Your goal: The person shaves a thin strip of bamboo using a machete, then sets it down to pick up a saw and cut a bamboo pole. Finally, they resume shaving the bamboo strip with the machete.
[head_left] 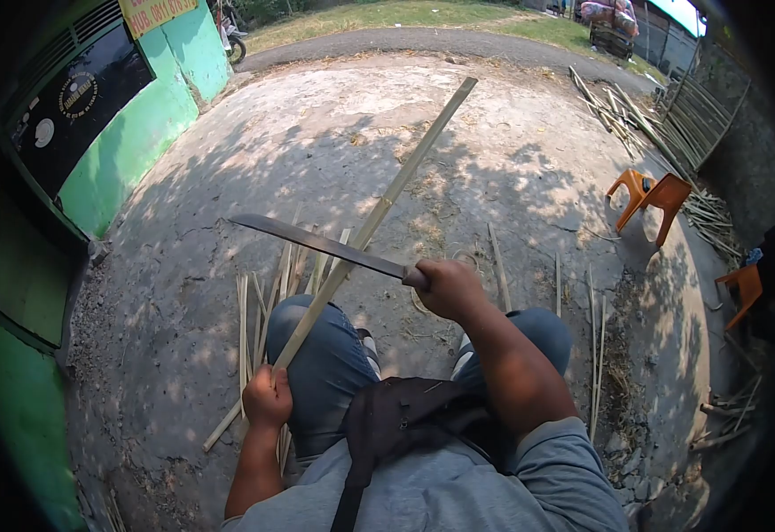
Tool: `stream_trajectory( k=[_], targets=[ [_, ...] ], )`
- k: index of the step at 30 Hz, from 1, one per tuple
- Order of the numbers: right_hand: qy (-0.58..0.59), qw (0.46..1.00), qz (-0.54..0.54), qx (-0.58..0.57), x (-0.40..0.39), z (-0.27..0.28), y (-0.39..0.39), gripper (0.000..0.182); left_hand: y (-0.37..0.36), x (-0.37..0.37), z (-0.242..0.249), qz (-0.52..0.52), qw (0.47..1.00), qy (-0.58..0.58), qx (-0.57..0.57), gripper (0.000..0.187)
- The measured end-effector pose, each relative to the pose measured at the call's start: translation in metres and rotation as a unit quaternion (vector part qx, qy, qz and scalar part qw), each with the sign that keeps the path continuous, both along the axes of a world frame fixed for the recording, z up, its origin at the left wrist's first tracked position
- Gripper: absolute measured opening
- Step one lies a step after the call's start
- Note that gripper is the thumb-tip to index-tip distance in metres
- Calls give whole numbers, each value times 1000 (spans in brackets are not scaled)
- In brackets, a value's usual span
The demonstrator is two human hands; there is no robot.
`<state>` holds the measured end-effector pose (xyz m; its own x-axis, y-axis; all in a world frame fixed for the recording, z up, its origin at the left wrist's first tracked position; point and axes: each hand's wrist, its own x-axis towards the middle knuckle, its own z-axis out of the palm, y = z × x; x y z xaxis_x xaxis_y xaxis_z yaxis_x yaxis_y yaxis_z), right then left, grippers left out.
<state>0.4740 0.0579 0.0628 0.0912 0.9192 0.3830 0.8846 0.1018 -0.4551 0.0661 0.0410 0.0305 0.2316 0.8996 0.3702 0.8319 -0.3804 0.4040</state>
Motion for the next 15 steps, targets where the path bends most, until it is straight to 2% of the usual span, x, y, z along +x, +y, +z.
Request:
stream_trajectory(
  k=[4, 9, 15],
  targets=[
    [-90, 994, 54, -1, -10, 5, -3, 9, 1, -1, 0, 2, 1000, 8, -6, 34],
    [-95, 993, 67, 20, -11, 3, 0, 10, 1, -1, -2, 2, 1000, -2, -3, 34],
    [-86, 995, 28, 49, 14, 4, 6, 11, 1, 2, 3, 4, 1000, 8, -12, 36]
  ],
)
